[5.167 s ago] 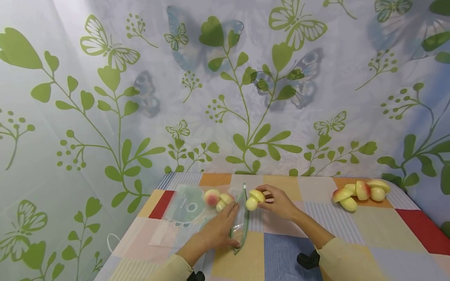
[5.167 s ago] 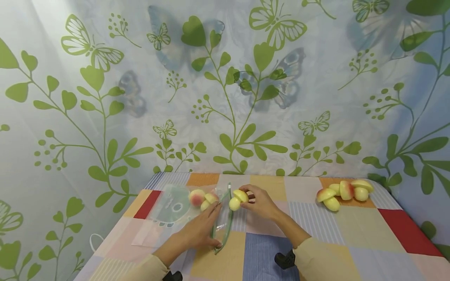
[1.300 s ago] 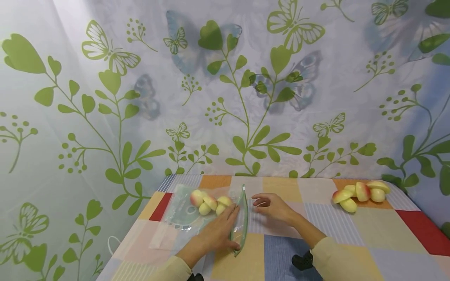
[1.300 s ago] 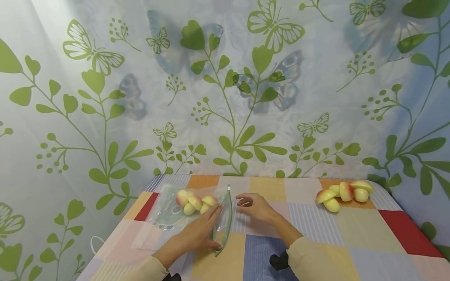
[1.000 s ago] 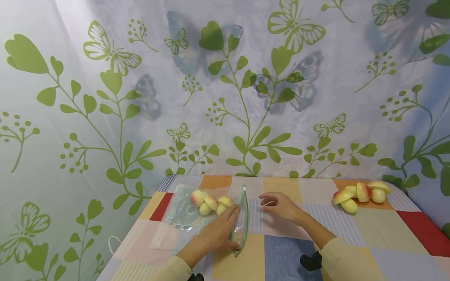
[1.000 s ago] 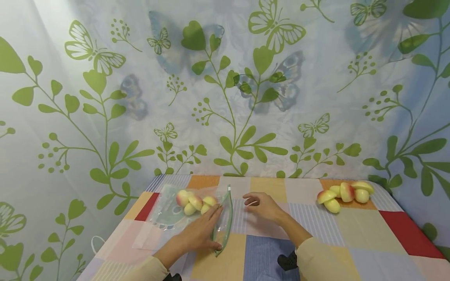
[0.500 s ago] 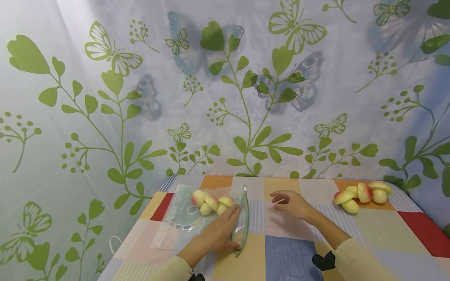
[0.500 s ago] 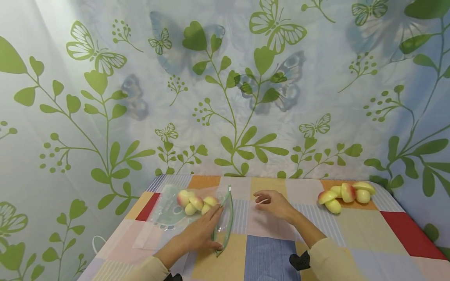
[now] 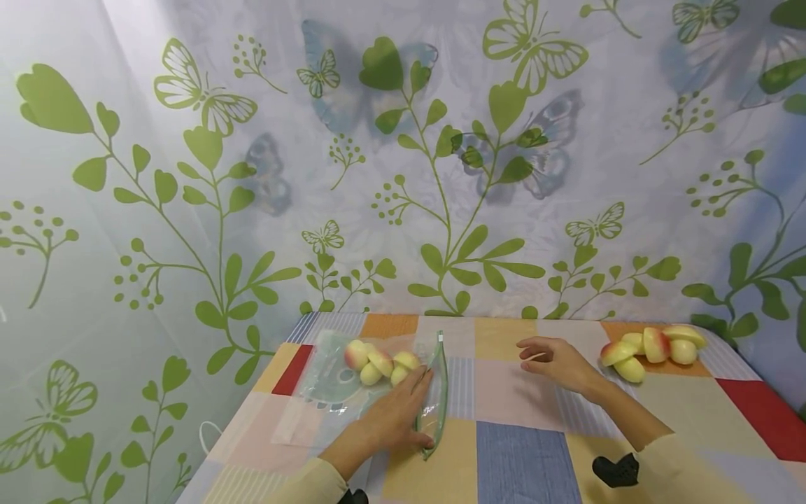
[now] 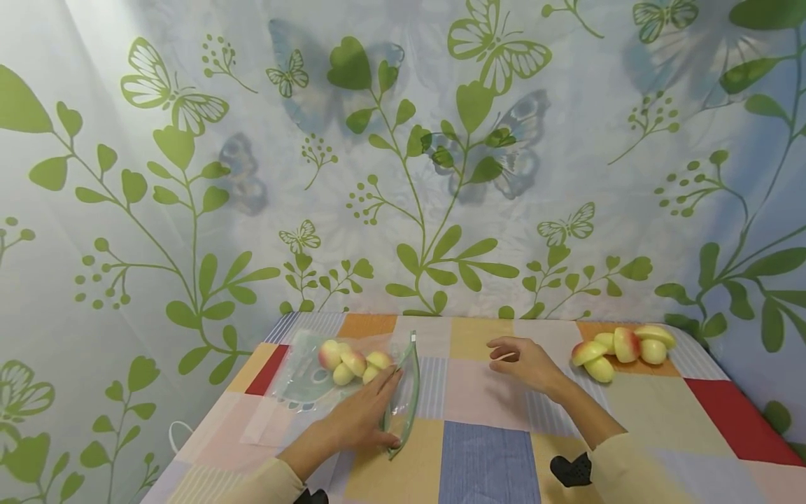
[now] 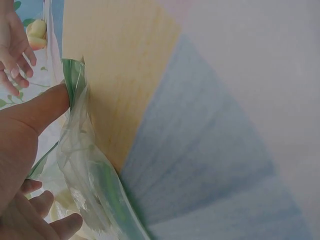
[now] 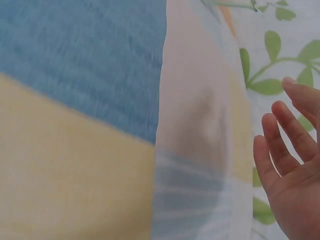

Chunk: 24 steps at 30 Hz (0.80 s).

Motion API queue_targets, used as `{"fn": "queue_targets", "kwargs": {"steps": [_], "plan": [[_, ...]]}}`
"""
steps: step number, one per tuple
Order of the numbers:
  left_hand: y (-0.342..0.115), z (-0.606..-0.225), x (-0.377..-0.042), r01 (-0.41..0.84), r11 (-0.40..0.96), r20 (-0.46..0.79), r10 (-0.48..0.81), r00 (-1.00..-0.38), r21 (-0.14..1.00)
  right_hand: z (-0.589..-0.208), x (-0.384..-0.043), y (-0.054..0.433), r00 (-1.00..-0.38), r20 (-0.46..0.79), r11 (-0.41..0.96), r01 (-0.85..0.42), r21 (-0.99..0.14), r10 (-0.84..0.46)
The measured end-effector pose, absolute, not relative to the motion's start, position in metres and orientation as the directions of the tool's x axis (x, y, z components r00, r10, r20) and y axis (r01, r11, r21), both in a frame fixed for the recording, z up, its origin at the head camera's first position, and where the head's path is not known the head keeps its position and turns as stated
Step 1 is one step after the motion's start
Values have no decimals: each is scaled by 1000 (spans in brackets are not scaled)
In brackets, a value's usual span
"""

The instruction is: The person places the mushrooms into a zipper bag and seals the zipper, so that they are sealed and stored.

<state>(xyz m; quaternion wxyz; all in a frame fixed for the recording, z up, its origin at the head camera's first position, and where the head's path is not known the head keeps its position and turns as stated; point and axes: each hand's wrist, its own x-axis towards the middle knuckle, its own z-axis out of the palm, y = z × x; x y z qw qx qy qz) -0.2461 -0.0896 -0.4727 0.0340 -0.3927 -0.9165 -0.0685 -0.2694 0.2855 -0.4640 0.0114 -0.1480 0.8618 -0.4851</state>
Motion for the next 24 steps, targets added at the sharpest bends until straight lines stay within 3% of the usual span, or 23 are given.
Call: {"fn": "queue_targets", "kwargs": {"steps": [24], "plan": [[-91,-474,-246,734,671,137,721,-679,108,-463,-247,352,-977,134,597,-208,-775,-166]]}}
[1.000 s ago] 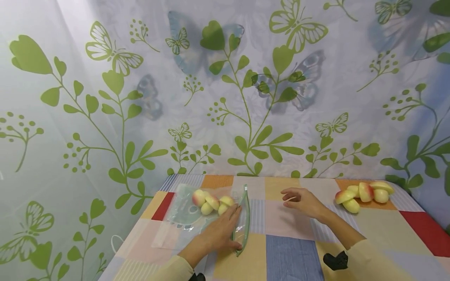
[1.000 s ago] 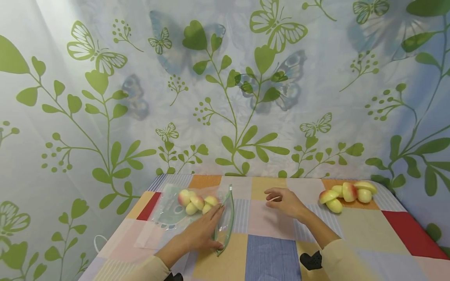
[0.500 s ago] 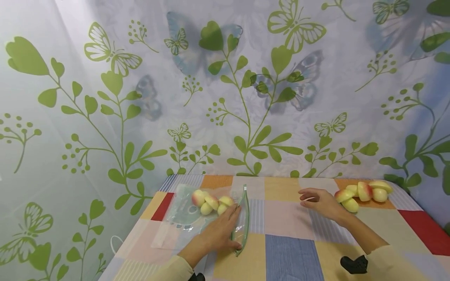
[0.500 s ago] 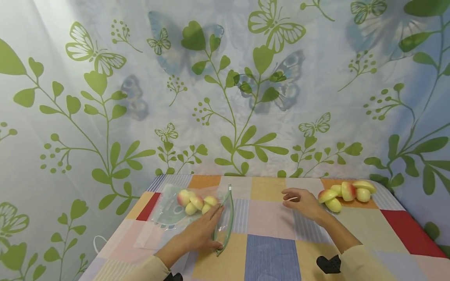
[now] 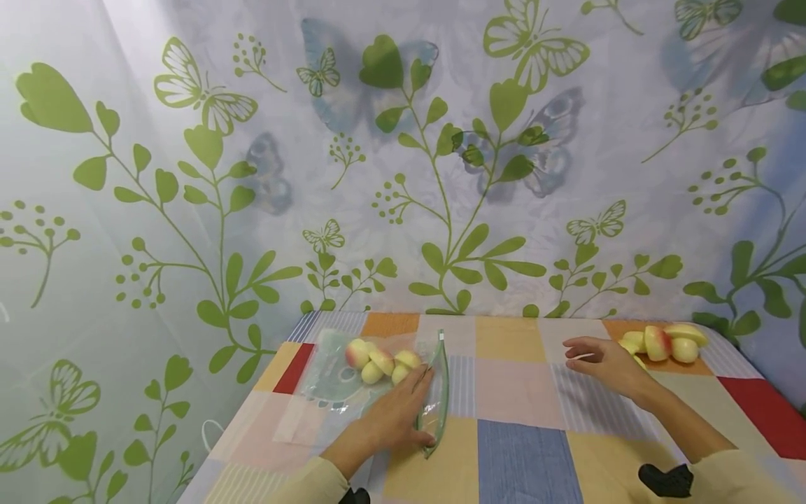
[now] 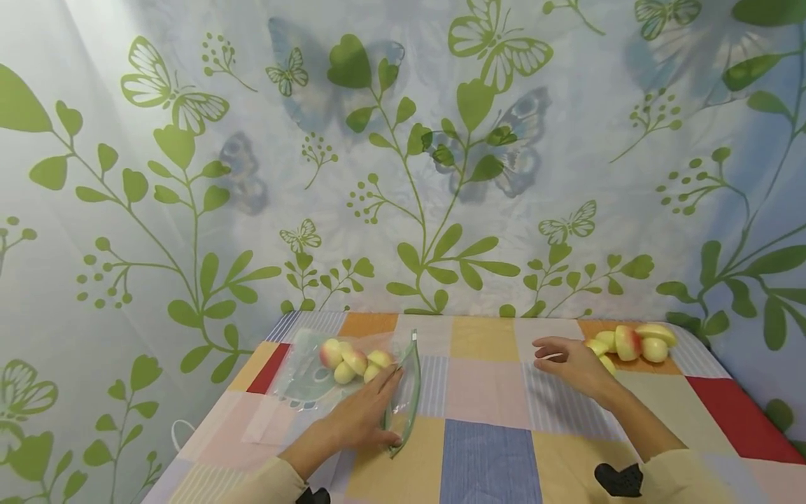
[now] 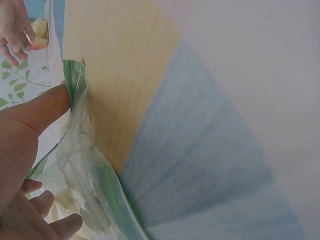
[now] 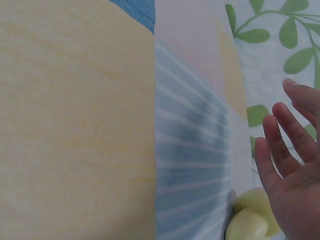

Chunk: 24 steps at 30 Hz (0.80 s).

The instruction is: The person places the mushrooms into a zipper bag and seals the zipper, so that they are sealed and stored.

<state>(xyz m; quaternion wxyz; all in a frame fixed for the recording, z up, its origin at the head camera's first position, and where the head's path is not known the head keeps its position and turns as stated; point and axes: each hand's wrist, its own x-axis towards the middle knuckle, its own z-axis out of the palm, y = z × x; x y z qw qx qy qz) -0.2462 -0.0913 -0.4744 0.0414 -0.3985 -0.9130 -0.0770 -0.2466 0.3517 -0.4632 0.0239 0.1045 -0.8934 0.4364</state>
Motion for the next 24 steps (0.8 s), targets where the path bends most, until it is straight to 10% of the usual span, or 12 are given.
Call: {"fn": "queue_targets", "kwargs": {"steps": [24], "plan": [[-90,-472,-245,716,681,121,706,-697,152,-464,-222,424,-968,243,708,-125,-695,68]]}}
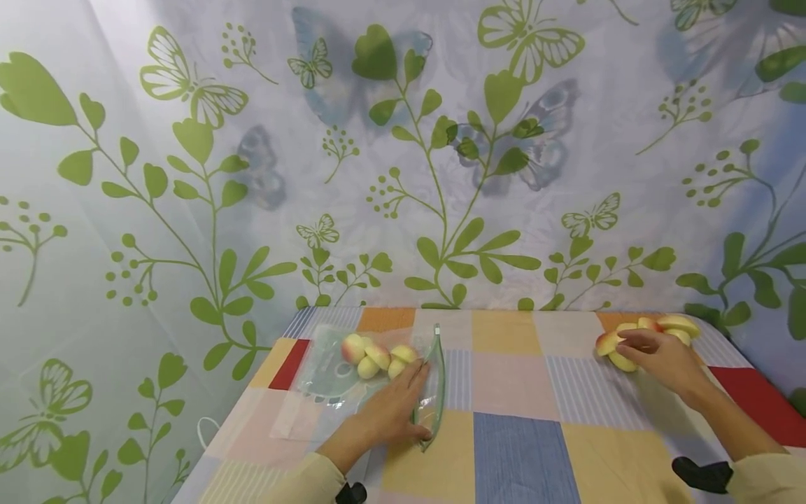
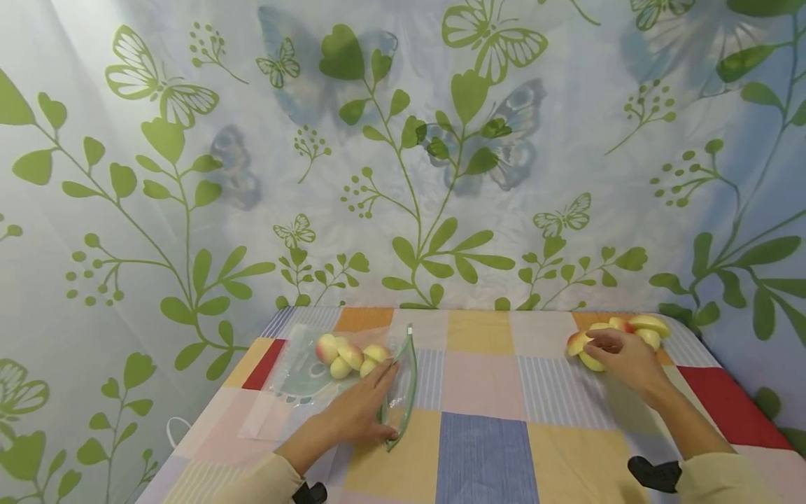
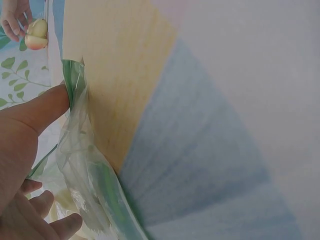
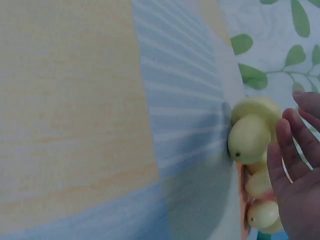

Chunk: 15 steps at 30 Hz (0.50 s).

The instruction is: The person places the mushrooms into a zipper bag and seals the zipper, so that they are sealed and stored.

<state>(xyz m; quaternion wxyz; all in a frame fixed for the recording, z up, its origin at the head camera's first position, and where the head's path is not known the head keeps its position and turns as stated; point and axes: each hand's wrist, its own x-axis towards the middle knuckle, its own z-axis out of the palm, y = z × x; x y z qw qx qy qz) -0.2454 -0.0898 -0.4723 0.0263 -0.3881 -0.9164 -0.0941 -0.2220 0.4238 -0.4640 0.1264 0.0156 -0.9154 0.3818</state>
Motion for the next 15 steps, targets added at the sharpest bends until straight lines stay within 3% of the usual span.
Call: {"fn": "queue_targets", "kwargs": {"steps": [10,15], "plan": [[-90,-470,-244,704,689,104,698,-709,175,-476,-213,448,-948,245,770,-1,-638,203],[-90,-470,-244,701,693,100,695,-712,169,-481,-211,454,-951,227,785,27,-619,211]]}}
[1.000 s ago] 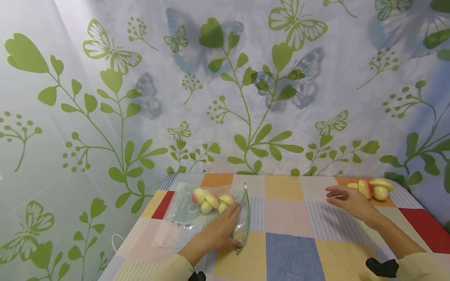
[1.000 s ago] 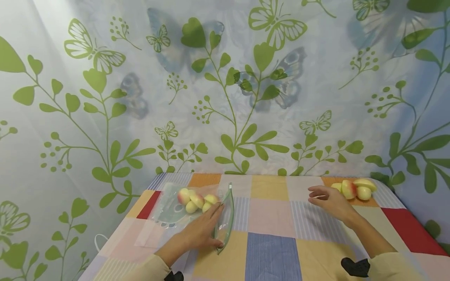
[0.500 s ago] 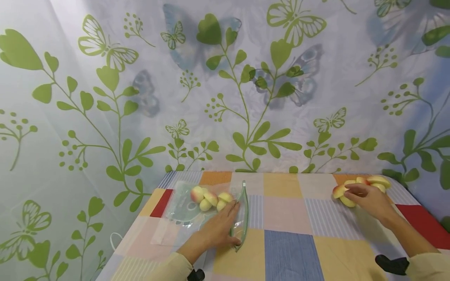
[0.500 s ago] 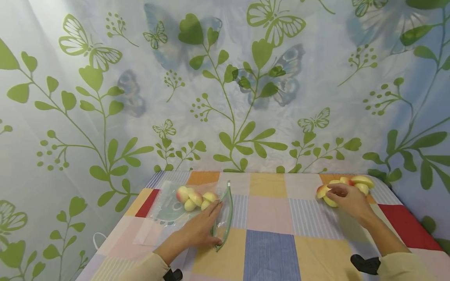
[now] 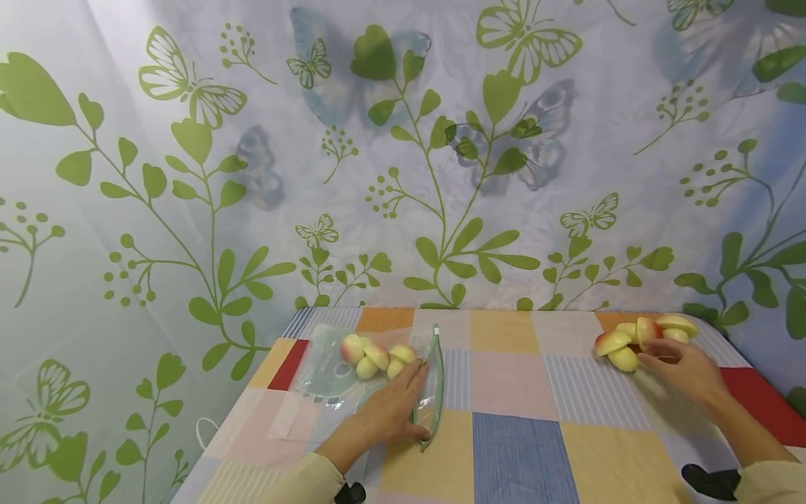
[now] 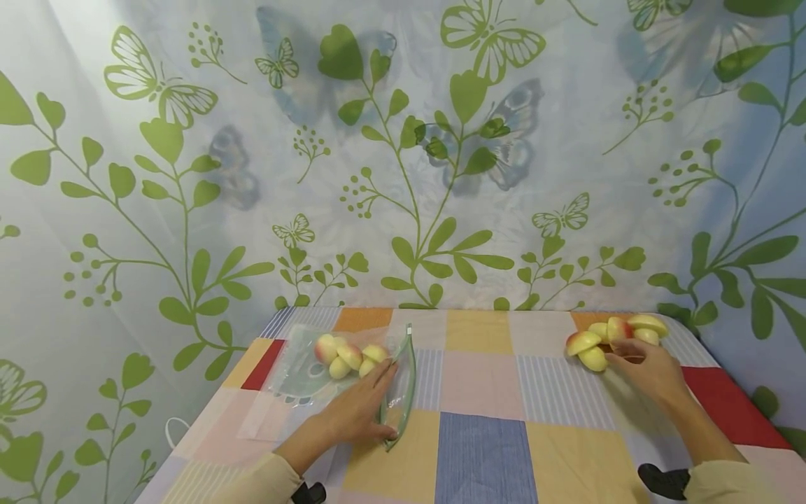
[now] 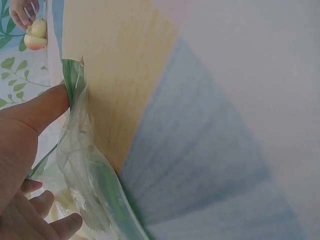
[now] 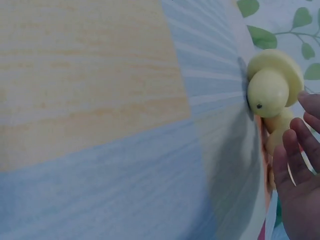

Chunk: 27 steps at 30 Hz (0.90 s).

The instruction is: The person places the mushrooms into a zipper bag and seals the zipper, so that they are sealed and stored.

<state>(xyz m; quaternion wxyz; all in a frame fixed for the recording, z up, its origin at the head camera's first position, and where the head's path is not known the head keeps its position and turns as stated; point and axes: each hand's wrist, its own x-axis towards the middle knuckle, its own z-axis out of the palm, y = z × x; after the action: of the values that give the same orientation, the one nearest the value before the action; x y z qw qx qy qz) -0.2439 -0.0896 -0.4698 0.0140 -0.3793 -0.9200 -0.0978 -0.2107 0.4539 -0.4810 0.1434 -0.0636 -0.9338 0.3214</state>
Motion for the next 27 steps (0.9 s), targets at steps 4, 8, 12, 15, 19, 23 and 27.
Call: {"fn": "queue_targets", "kwargs": {"steps": [4,8,12,15,19,23,27], "plan": [[-91,-472,-245,701,694,104,694,-712,164,-486,-211,454,-961,197,790,36,-612,196],[-92,-473,-245,707,689,109,699,-706,158,-493,-214,453,-958,231,790,-10,-613,168],[-93,-472,-245,717,680,113,709,-696,151,-500,-218,451,-952,276,785,-69,-616,133],[-92,-472,-246,721,678,110,713,-693,145,-502,-218,451,-962,241,792,-47,-608,128],[-91,-472,-246,720,679,112,712,-693,142,-501,-221,451,-978,171,800,-9,-600,118],[-91,-471,-246,724,675,119,715,-689,142,-502,-223,450,-983,142,804,12,-594,119],[-91,-471,-246,724,674,118,715,-689,147,-502,-225,449,-981,146,816,17,-578,124]]}}
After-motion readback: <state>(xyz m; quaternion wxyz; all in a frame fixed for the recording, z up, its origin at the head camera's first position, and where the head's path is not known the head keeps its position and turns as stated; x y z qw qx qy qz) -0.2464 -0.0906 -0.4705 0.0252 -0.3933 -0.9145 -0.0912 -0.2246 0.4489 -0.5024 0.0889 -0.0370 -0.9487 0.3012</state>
